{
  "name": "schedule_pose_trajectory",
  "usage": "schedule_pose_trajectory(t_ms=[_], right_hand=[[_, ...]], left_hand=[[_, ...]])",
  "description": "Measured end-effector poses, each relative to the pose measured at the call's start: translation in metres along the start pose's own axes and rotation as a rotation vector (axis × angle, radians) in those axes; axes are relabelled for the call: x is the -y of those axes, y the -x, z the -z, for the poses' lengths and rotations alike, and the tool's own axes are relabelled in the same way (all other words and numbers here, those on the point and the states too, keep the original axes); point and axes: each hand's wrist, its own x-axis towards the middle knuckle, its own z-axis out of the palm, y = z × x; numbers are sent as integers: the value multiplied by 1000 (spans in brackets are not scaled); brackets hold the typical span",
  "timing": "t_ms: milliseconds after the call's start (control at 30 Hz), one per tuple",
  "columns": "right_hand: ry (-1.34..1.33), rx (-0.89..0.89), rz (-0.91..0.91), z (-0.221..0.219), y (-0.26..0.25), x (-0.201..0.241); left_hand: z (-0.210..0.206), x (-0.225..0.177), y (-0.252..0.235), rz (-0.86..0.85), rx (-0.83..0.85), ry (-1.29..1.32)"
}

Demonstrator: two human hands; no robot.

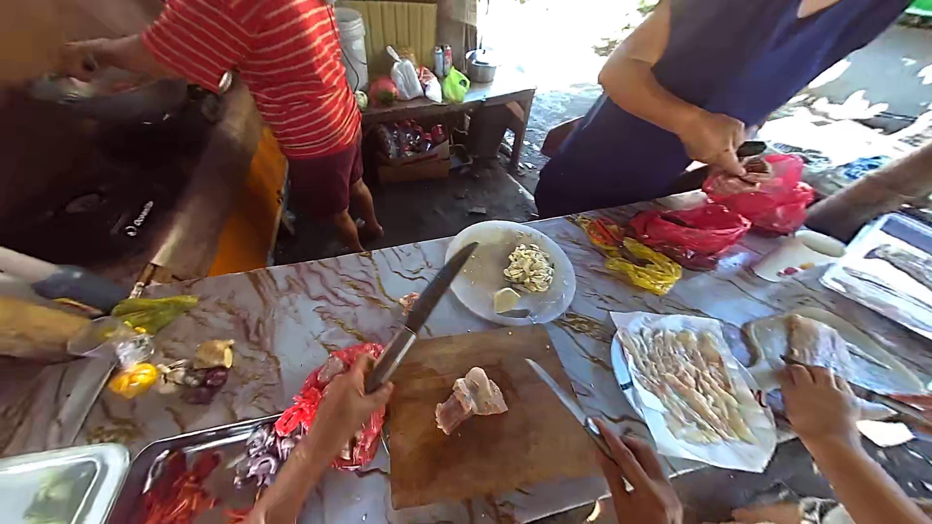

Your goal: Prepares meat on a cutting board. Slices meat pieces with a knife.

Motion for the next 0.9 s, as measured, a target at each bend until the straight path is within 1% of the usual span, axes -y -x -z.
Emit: schedule_pose_trajectory(t_ms=[133,267,400,467,533,567,633,700,733,767,800,833,867,900], right_hand=[[40,-41,-48,19,2,-9],[-27,-69,-53,16,0,-10],[-99,-51,-119,4,3,9],[-173,-4,-173,-7,6,16],[-278,80,-250,-17,11,24],[-341,141,-301,-20,13,30],[-470,269,-398,-24,17,43],[-527,360,-432,-29,21,54],[-523,385,-430,-32,23,58],[-502,397,-414,-36,25,61],[-473,403,-394,-40,27,62],[-447,408,-370,-44,28,63],[-425,414,-346,-47,29,64],[-406,423,-319,-50,29,66]], left_hand=[[39,35,-54,11,-90,-276],[65,66,-109,125,-45,-481],[65,94,-144,176,7,-586],[60,108,-154,185,12,-586],[55,113,-158,179,6,-587],[53,113,-157,159,-16,-597],[49,103,-147,63,-128,-614],[39,76,-125,-126,-262,-590],[28,58,-109,-204,-252,-544],[11,42,-90,-276,-186,-475],[-10,28,-69,-315,-75,-375],[-32,16,-48,-323,44,-276],[-54,11,-29,-317,127,-194],[-75,13,-15,-340,133,-140]])
